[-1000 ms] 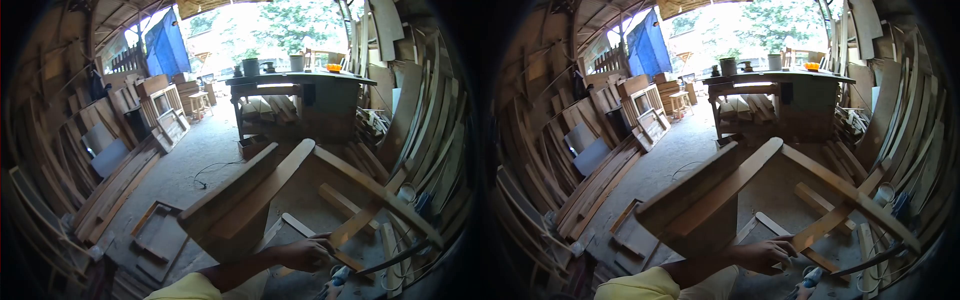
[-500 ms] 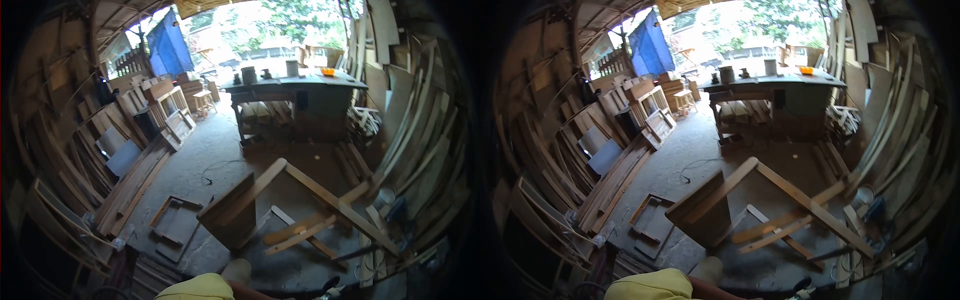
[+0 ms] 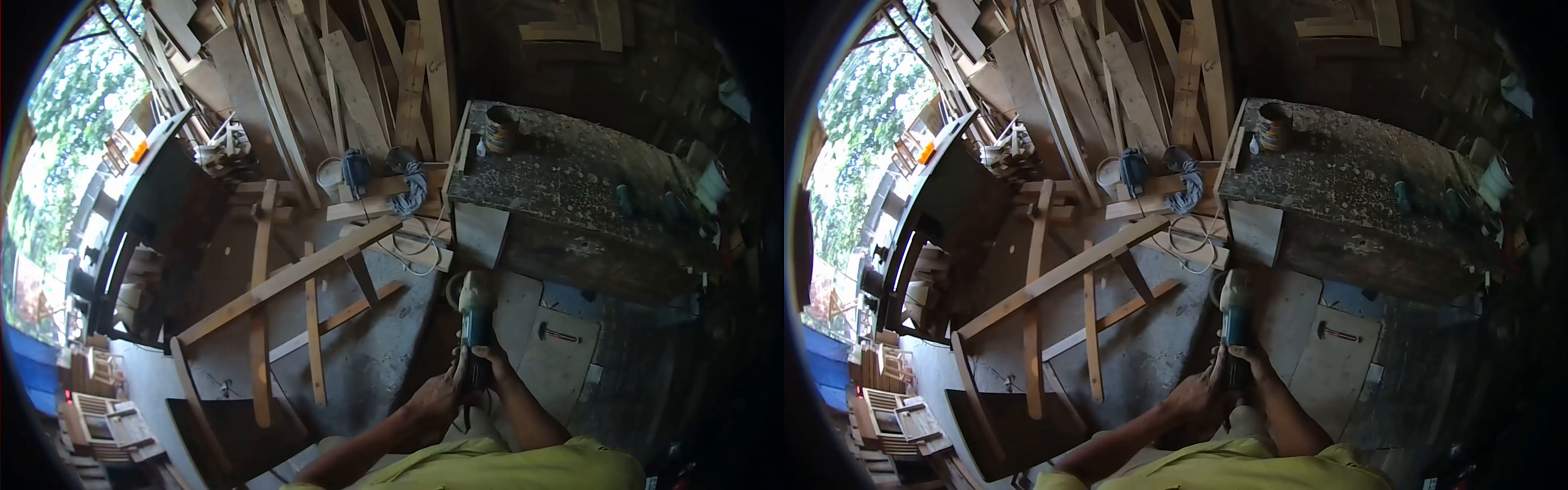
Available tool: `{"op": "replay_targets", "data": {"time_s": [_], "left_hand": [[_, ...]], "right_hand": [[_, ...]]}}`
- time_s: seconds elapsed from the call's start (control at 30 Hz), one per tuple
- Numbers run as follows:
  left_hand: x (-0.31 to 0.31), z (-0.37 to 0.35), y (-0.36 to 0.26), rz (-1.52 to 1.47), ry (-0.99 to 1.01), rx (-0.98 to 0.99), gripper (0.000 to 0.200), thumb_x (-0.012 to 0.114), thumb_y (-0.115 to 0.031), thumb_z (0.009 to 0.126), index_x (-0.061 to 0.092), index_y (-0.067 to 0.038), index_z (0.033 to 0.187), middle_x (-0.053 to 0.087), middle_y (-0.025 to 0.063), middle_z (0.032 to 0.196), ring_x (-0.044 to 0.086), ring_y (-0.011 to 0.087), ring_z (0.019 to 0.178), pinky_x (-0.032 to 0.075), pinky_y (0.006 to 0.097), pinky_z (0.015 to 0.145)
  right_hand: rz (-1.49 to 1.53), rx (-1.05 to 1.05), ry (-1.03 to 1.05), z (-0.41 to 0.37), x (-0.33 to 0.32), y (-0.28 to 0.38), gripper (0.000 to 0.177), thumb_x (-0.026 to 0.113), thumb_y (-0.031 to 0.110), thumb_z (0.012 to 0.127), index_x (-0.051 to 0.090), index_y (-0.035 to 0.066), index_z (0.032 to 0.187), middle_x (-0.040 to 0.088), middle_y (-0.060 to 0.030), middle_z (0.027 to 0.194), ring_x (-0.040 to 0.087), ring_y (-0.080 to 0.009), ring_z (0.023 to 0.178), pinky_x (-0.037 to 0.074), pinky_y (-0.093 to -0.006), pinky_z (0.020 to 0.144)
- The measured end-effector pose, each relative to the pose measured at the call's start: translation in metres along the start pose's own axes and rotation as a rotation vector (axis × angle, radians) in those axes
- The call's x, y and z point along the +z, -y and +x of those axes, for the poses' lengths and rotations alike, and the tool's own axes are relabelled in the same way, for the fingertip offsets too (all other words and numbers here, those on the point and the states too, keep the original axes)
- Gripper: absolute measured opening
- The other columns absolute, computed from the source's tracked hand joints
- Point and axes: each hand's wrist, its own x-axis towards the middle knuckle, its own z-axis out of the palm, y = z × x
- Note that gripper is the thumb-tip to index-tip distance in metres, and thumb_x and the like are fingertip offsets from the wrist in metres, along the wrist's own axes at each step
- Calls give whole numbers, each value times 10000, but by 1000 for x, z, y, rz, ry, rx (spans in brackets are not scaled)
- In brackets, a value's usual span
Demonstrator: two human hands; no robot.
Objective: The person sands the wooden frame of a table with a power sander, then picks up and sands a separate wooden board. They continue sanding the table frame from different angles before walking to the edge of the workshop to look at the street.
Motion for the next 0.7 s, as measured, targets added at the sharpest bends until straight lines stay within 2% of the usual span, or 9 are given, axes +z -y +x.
{"op": "replay_targets", "data": {"time_s": [0.17,0.23,0.33,0.4,0.43,0.5,0.53,0.57,0.7], "left_hand": [[-36,68,-12,-244,117,-9,857,500,-521,952,126,12,1508,606,307,970,613,462,887,497,515,747],[-55,39,-15,-164,-150,-17,828,507,-528,947,173,-33,1521,610,285,1010,602,463,925,491,518,786],[-68,-57,32,-258,71,-394,806,495,-506,963,138,-76,1543,571,313,1206,563,449,1109,428,495,976],[31,-161,131,-259,-219,-521,676,529,-510,957,414,-63,1452,645,227,1162,635,378,1023,488,442,898],[57,-231,161,-669,-231,-791,597,574,-491,944,529,-78,1372,669,167,1158,651,289,1004,496,392,913],[86,-342,161,-614,-480,-1384,532,640,-472,885,642,-48,1206,675,168,1145,657,253,1014,498,395,919],[160,-437,203,-520,-628,-1333,465,638,-436,895,657,-94,1208,690,157,1108,672,256,947,529,382,803],[123,-439,145,-428,-609,-1691,440,626,-420,892,668,-70,1155,703,178,1033,677,260,956,528,386,822],[205,-566,104,-112,-256,-2005,493,558,-460,910,667,-45,1151,695,196,1067,665,366,995,516,459,889]], "right_hand": [[128,-88,200,47,-57,41,702,704,296,833,390,-18,1376,627,-158,1053,652,-260,934,563,-396,806],[-732,-297,-359,117,-158,76,361,668,218,900,621,-13,1173,661,-113,969,636,-159,842,541,-319,771],[-1464,-1016,-333,267,-336,228,989,731,496,806,154,227,1563,262,-260,1541,495,-430,1259,439,-605,962],[-1377,-719,-848,317,-335,312,947,772,444,775,263,170,1526,313,-297,1495,477,-475,1247,430,-596,966],[-1550,-639,-947,325,-332,344,928,767,448,779,283,159,1515,326,-298,1484,477,-480,1243,430,-597,964],[-1790,-498,-1073,334,-330,379,891,756,456,785,323,136,1495,351,-302,1463,478,-489,1233,432,-597,961],[-1858,-444,-1104,339,-328,388,874,751,460,788,343,124,1484,363,-303,1453,478,-494,1229,432,-597,959],[-1918,-397,-1121,349,-330,387,858,746,464,791,363,113,1474,376,-305,1442,478,-499,1224,433,-597,957],[-2017,-384,-1113,298,-274,332,777,706,504,811,454,86,1415,424,-310,1390,486,-515,1192,432,-604,948]]}}
